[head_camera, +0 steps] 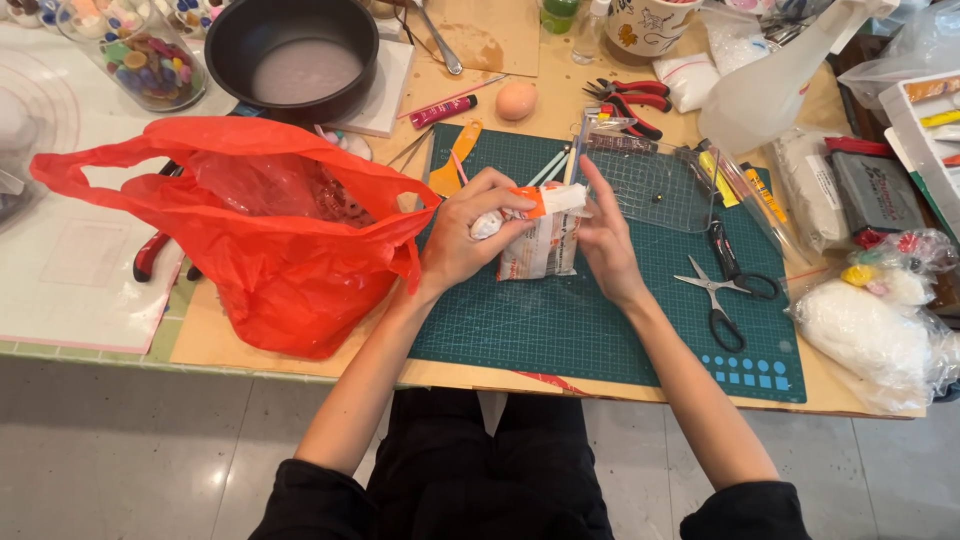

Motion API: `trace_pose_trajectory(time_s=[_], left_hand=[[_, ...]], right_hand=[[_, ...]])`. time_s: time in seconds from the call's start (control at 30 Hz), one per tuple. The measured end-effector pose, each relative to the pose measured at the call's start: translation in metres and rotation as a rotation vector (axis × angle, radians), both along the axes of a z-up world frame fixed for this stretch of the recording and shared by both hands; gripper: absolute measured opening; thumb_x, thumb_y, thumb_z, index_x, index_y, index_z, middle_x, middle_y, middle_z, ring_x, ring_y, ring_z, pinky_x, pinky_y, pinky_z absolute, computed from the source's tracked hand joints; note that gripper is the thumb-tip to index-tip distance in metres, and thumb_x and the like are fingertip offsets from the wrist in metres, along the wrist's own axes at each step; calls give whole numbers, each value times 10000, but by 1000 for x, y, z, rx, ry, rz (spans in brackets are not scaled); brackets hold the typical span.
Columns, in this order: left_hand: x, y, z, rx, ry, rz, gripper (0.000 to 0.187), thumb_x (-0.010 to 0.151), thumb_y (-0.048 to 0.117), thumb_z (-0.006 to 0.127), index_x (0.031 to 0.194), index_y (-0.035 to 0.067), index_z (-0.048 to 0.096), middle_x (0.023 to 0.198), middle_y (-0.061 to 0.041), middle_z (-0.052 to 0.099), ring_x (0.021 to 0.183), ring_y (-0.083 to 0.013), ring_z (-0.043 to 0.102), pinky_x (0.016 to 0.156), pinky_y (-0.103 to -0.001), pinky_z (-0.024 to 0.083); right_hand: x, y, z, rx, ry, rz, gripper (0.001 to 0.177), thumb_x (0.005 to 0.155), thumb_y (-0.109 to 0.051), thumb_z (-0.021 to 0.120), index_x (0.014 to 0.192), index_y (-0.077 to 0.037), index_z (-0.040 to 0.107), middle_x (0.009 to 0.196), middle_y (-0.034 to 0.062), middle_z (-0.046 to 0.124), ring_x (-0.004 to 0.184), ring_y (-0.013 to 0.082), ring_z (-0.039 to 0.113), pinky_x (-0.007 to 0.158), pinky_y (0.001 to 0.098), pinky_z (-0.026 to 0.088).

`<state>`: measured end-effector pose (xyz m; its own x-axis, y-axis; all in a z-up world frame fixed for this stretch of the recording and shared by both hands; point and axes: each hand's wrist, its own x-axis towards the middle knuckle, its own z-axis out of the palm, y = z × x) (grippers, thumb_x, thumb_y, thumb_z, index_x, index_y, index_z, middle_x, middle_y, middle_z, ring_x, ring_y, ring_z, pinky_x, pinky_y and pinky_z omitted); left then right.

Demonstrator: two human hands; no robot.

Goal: Opening a package of modeling clay and rolling a piece into a ball.

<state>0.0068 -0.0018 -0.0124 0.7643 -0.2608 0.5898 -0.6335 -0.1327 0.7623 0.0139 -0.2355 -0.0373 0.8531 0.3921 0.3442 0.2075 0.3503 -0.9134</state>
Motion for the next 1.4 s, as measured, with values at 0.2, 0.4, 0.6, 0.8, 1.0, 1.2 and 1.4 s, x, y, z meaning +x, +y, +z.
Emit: trace_pose_trajectory(time_s=[0.2,0.4,0.6,0.8,1.0,1.2,1.4], left_hand=[[-8,-1,10,86,-25,34,228,905,91,763,1132,112,758,1050,-45,606,877,-170,672,750,-288,532],[-9,0,14,146,-124,32,241,906,81,762,1134,159,776,1016,-42,593,830,-181,653,704,-305,517],[-7,0,11,146,-145,6,227,918,76,760,1131,155,773,1039,-33,625,877,-171,678,738,-289,536],[-2,22,20,-65,-14,-123,268,937,58,720,1202,86,738,1277,-62,598,858,-106,605,773,-244,534],[-14,36,60,-391,54,133,243,1000,40,688,1240,7,663,1208,-34,626,874,-62,611,804,-205,508],[1,25,59,-487,-217,147,158,1038,-7,702,1193,-2,671,1123,-50,618,889,-71,582,824,-193,486],[3,16,54,-646,129,69,286,1006,61,715,1271,37,611,1040,-48,650,834,-112,634,732,-241,503]], right_hand=[[12,-4,9,-5,38,35,533,1052,-424,489,1285,53,536,1497,153,526,1342,254,564,1147,393,459],[6,7,20,-115,45,-96,533,982,-48,648,1481,-80,463,1365,104,612,1211,130,628,1033,291,543],[27,-22,-31,-314,65,-55,376,1015,-37,675,1373,18,573,1215,70,696,1069,130,676,940,315,581],[11,-14,-18,-242,14,-155,400,967,-21,708,1353,2,606,1218,51,699,1097,112,666,962,285,561],[-53,31,78,-879,-935,-381,451,810,-1,737,1235,-150,701,1224,63,737,1118,279,741,955,381,617],[-51,101,18,-1149,-1309,-412,387,801,-127,684,1181,-153,756,1241,66,732,1080,308,694,902,401,579],[-27,164,-71,-1205,-1315,-347,262,754,-181,654,992,-80,695,1075,111,700,1085,327,685,983,456,569]])
